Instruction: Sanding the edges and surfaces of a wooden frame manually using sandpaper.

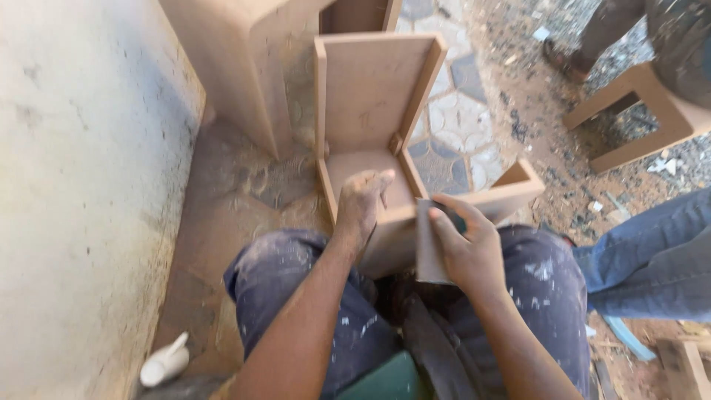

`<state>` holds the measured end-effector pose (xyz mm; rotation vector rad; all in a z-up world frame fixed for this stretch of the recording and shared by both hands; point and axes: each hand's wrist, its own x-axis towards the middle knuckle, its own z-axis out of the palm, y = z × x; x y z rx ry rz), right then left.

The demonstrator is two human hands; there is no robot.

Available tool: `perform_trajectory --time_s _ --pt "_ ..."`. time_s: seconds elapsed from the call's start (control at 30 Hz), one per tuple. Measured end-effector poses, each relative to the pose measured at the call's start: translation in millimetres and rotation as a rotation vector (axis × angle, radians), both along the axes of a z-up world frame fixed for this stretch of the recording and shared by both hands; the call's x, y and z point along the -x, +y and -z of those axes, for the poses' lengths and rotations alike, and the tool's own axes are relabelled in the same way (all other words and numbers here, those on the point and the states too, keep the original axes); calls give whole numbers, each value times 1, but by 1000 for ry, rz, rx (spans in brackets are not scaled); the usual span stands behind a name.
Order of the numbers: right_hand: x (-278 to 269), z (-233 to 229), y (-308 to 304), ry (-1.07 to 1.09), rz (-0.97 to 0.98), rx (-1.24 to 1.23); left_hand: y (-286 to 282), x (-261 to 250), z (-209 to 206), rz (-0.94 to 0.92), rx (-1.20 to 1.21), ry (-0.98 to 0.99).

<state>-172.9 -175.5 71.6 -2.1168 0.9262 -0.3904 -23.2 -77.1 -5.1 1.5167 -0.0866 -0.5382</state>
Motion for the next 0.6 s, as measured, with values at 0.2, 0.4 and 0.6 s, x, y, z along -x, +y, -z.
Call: perform_trajectory --time_s 0.2,0.4,0.6 --pt "5 -5 18 -41 -230 15 15 9 2 -11 6 -124" --pt "11 -1 -6 -161 -247 -81 22 28 -14 -86 -86 -292" --pt "15 5 -8 -267 -306 -83 38 74 -59 -243 -109 -1192"
